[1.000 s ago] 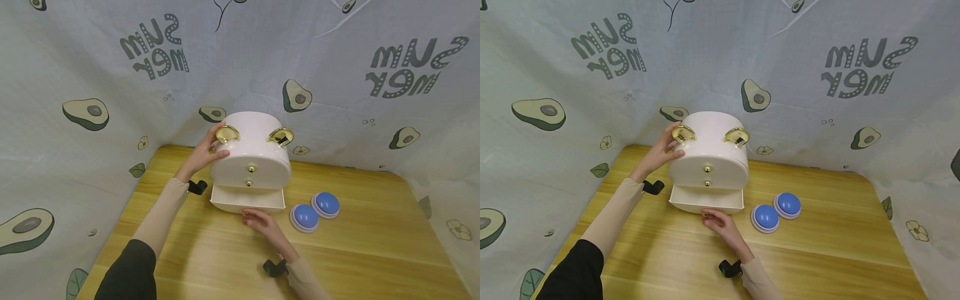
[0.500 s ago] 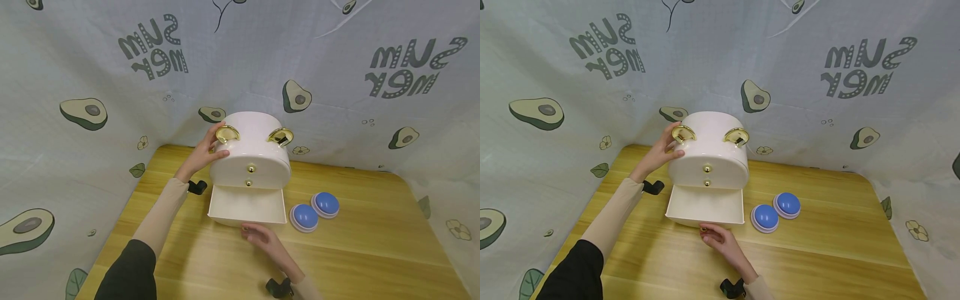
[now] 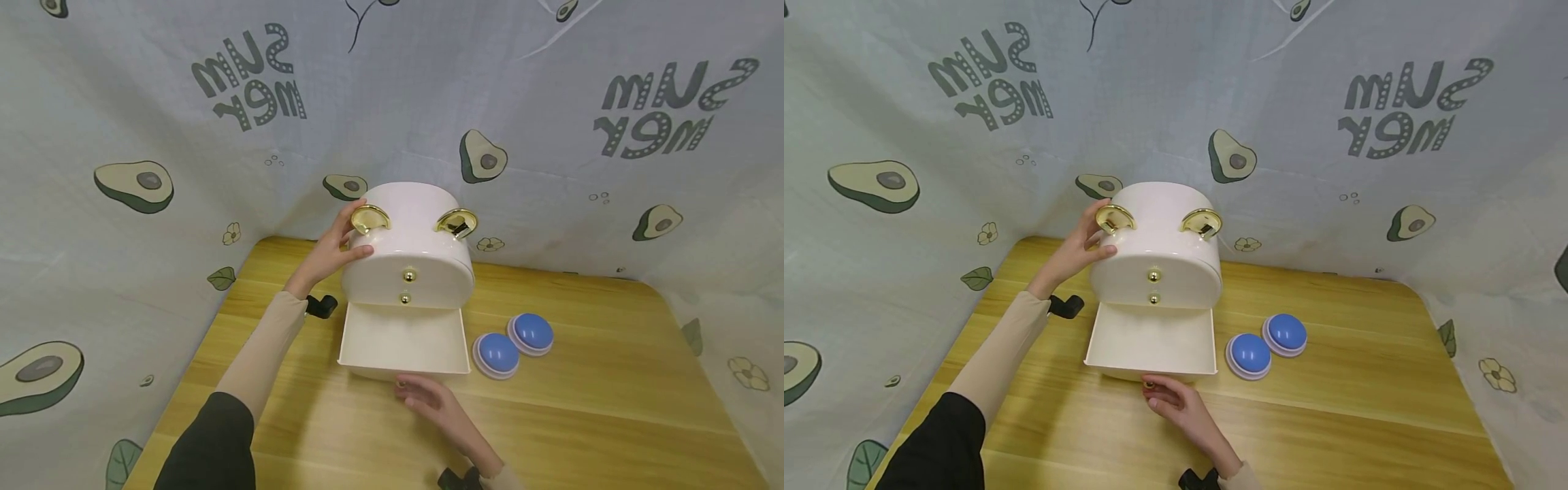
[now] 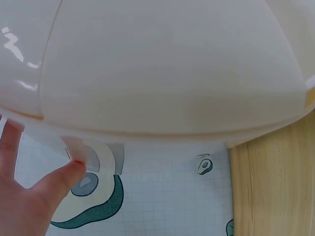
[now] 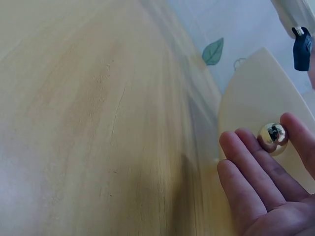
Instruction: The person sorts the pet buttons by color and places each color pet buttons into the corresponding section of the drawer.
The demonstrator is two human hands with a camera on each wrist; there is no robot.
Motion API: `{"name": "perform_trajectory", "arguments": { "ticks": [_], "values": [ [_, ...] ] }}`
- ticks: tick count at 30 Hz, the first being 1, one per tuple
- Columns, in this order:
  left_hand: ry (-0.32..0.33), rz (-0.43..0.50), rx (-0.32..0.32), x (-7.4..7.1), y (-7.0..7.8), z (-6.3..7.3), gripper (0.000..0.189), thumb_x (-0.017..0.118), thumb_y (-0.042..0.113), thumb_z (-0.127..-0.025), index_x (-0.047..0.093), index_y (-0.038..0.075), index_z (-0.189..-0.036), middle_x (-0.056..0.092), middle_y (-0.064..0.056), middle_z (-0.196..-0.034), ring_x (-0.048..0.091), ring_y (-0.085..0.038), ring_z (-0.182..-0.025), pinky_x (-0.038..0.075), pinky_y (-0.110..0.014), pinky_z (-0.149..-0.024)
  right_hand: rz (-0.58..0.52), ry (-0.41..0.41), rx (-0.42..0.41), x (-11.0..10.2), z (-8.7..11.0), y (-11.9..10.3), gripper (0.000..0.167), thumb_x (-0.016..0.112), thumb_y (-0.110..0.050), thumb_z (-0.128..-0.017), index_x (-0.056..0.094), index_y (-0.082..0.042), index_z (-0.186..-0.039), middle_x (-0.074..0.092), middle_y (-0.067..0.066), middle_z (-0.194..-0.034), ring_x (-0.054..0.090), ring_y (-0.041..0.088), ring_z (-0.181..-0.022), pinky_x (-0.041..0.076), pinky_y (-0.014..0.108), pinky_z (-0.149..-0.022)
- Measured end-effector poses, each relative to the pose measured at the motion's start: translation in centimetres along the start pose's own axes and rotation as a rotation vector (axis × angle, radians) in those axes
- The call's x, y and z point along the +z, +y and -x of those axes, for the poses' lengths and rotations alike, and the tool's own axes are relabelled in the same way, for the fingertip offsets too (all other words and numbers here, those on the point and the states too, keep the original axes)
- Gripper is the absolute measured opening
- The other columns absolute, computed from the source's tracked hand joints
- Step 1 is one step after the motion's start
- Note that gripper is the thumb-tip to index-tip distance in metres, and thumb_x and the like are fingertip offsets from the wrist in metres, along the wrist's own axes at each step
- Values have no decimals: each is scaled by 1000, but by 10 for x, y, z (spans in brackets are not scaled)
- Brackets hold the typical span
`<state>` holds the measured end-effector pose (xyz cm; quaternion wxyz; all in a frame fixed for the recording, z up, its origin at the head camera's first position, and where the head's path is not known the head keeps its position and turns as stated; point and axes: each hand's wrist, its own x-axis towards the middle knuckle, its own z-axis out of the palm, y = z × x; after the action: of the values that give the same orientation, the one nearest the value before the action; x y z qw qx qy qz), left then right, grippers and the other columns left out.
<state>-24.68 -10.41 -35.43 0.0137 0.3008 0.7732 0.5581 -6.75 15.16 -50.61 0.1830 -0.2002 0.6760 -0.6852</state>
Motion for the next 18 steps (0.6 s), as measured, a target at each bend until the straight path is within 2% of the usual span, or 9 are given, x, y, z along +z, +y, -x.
{"name": "perform_trajectory", "arguments": {
  "ticks": [13,18],
  "values": [
    [1,-7,-15,2,4,1,79,64,5,-91,14,13,-152,20,-17,-154,26,-38,-138,22,-56,-109,34,-12,32,4,6,0,38,50,-3,-98,46,10,-133,49,32,-130,52,42,-117,43,26,-95],
    [5,-3,-22,3,6,3,79,65,9,-92,14,14,-152,20,-17,-154,25,-37,-139,22,-54,-110,39,-20,5,5,8,3,38,49,0,-98,44,12,-133,48,34,-130,51,45,-116,43,27,-95]
  ]
}}
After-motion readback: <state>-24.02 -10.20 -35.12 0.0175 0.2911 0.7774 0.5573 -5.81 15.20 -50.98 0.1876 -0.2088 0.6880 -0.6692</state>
